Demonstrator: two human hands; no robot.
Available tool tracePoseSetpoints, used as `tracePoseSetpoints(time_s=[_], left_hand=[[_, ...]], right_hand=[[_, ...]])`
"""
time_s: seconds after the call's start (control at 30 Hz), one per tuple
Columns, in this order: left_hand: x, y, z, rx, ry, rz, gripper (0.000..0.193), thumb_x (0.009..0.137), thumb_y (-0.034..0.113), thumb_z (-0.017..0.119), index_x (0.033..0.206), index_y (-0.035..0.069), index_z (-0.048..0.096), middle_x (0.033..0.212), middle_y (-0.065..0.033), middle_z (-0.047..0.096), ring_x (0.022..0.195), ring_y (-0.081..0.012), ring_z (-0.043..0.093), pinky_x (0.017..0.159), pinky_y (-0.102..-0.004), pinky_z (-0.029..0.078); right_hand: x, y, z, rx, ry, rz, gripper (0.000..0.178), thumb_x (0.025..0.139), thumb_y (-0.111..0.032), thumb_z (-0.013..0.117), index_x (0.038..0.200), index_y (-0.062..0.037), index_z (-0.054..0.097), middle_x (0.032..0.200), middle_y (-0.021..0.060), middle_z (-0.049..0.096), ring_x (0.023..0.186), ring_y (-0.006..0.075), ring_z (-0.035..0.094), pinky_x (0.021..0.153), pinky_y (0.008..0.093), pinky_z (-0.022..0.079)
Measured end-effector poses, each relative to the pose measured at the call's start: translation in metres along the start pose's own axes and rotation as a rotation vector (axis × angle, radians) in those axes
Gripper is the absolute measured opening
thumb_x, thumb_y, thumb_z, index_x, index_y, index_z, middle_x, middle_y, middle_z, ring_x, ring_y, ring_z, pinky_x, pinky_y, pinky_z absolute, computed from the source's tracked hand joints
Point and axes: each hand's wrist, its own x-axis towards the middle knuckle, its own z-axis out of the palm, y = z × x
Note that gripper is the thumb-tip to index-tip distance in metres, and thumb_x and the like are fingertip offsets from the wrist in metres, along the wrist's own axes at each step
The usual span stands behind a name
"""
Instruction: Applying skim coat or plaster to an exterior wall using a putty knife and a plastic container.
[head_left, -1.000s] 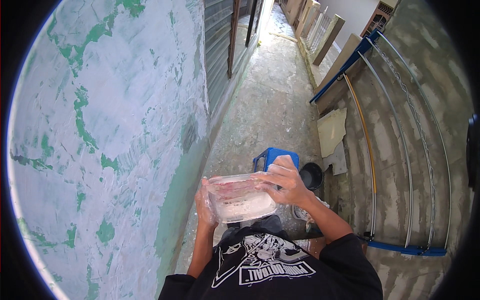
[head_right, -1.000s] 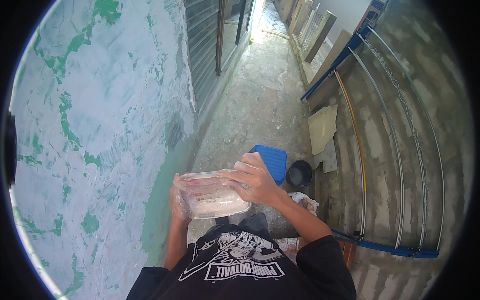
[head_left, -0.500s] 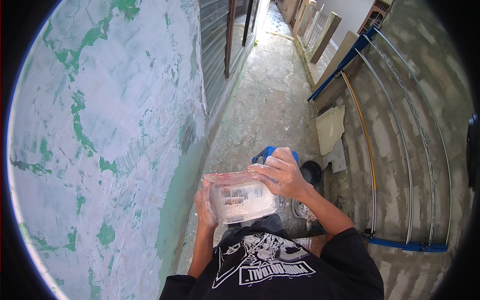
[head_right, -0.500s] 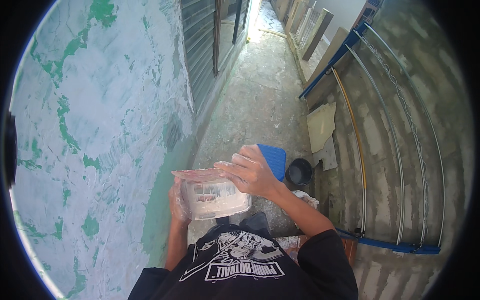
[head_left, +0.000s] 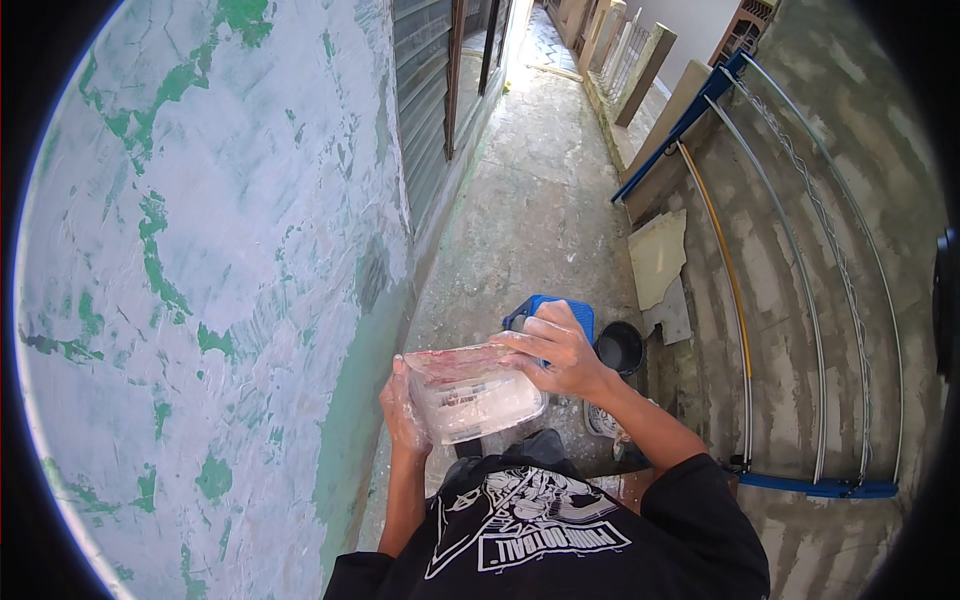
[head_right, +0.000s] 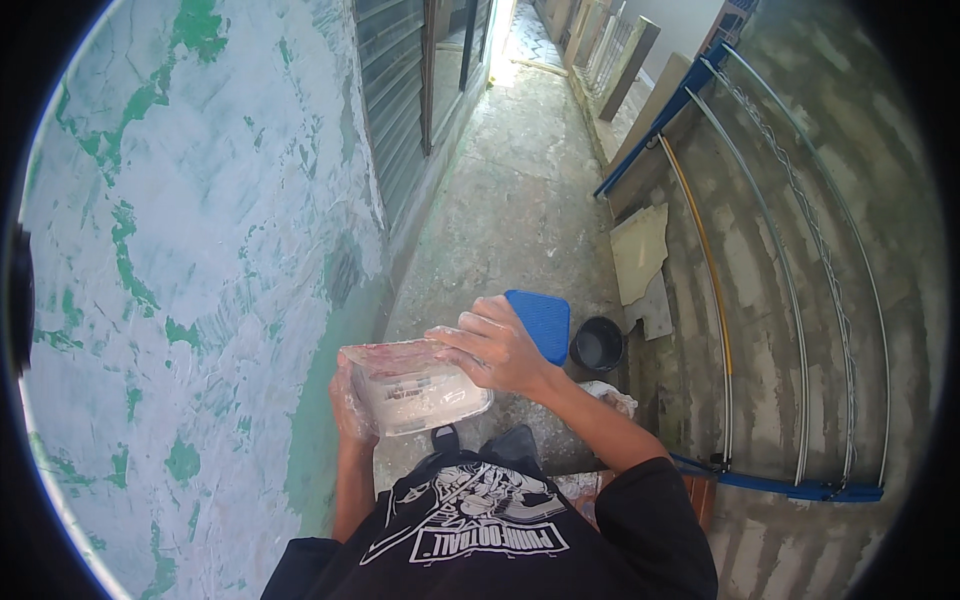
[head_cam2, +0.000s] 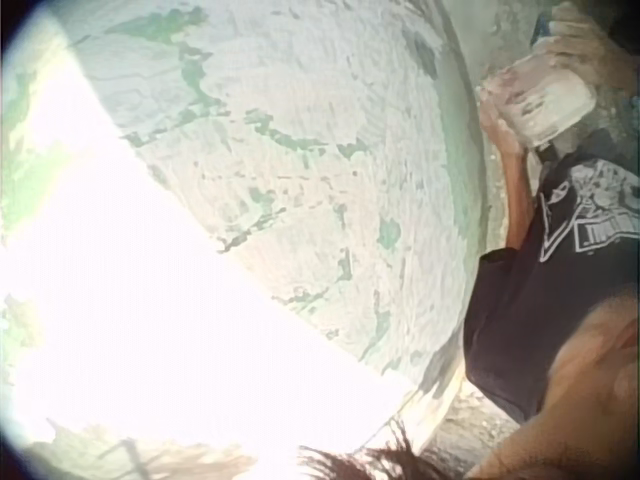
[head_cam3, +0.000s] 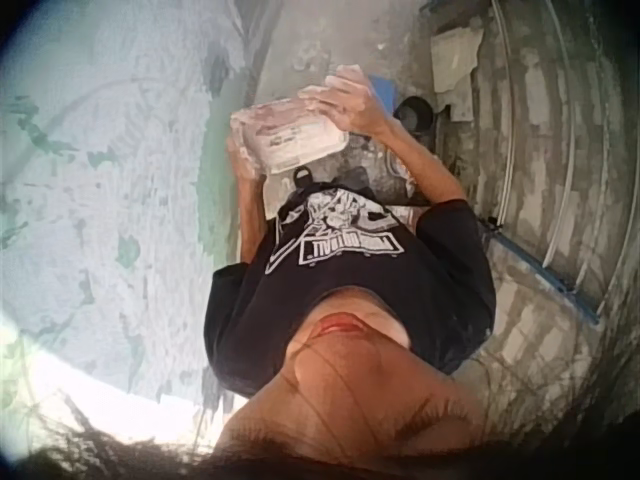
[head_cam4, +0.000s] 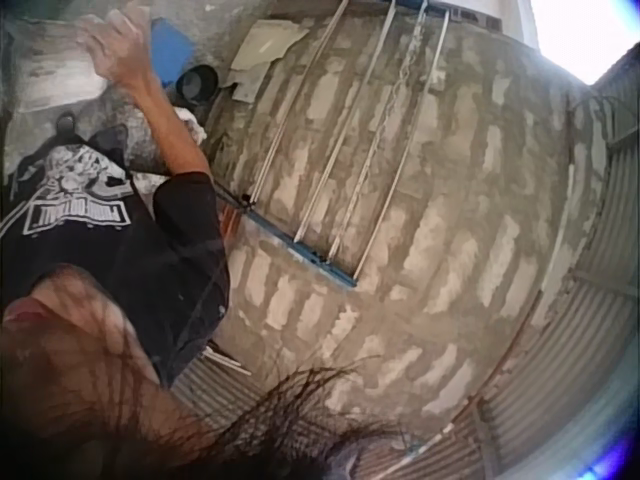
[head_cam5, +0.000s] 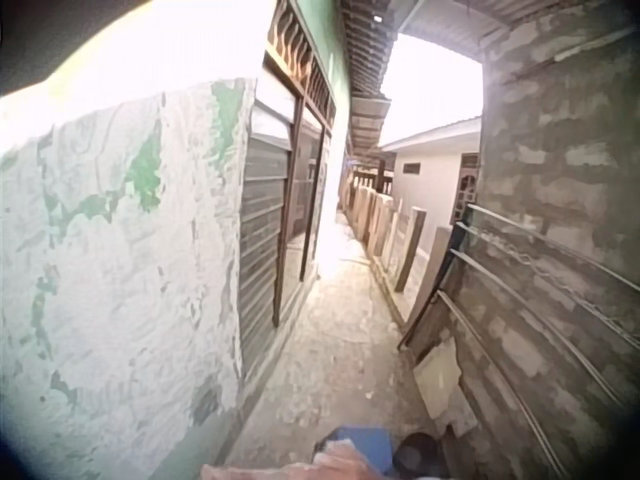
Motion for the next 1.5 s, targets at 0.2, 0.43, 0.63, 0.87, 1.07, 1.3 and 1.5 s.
tracePoseSetpoints(time_s=[0.2,0.43,0.63,0.87,1.07,1.3,1.5], left_hand=[[0.003,0.003,0.001,-0.076,0.042,-0.128,0.057,0.102,0.047,0.043,0.112,-0.007,0.059,0.100,-0.0156,0.066,0.090,-0.0205,0.065,0.079,-0.0346,0.054],[0.001,0.006,0.004,-0.022,0.019,-0.062,0.059,0.102,0.048,0.042,0.113,-0.007,0.059,0.100,-0.0158,0.066,0.089,-0.0217,0.065,0.080,-0.0347,0.054],[0.006,0.001,-0.004,-0.072,0.057,-0.077,0.057,0.102,0.046,0.042,0.111,-0.007,0.060,0.099,-0.0154,0.066,0.089,-0.0214,0.065,0.083,-0.0334,0.052],[0.005,0.005,0.005,-0.119,0.035,-0.126,0.056,0.102,0.045,0.042,0.112,-0.007,0.060,0.101,-0.0147,0.065,0.092,-0.0217,0.064,0.084,-0.0342,0.052],[0.002,0.001,0.002,-0.097,0.030,-0.104,0.056,0.102,0.046,0.043,0.112,-0.006,0.059,0.102,-0.0144,0.065,0.092,-0.0216,0.064,0.084,-0.0338,0.051],[0.005,0.001,0.001,-0.101,0.065,-0.129,0.054,0.102,0.044,0.044,0.110,-0.006,0.061,0.100,-0.0154,0.066,0.091,-0.0225,0.064,0.085,-0.0339,0.051],[0.004,0.003,0.004,-0.128,0.033,-0.138,0.056,0.102,0.045,0.043,0.110,-0.007,0.061,0.100,-0.0161,0.066,0.090,-0.0226,0.065,0.084,-0.0337,0.052]], right_hand=[[0.003,-0.005,-0.006,0.073,-0.012,0.003,0.035,0.075,-0.019,0.077,0.109,-0.0131,0.073,0.071,-0.0003,0.046,0.070,0.0199,0.044,0.068,0.0348,0.035],[-0.005,0.002,0.006,0.029,0.011,0.015,0.035,0.074,-0.020,0.078,0.109,-0.0146,0.074,0.071,-0.0008,0.047,0.071,0.0201,0.045,0.067,0.0344,0.035],[-0.004,-0.012,-0.001,0.109,-0.030,0.004,0.034,0.074,-0.020,0.078,0.107,-0.0159,0.075,0.072,-0.0013,0.048,0.073,0.0195,0.046,0.069,0.0337,0.037],[-0.009,-0.011,0.003,0.050,-0.112,-0.020,0.036,0.074,-0.019,0.078,0.109,-0.0162,0.074,0.073,-0.0017,0.050,0.074,0.0200,0.046,0.076,0.0362,0.036],[0.002,-0.010,-0.010,-0.011,0.007,0.047,0.036,0.074,-0.020,0.078,0.110,-0.0164,0.074,0.073,-0.0017,0.050,0.076,0.0203,0.047,0.077,0.0362,0.036],[-0.013,-0.018,-0.002,0.089,-0.109,0.012,0.035,0.074,-0.019,0.078,0.109,-0.0166,0.074,0.072,-0.0016,0.049,0.075,0.0204,0.047,0.076,0.0357,0.036],[-0.013,-0.017,-0.010,0.146,-0.121,0.065,0.037,0.073,-0.018,0.078,0.110,-0.0163,0.074,0.074,-0.0017,0.049,0.075,0.0203,0.047,0.077,0.0356,0.037]])
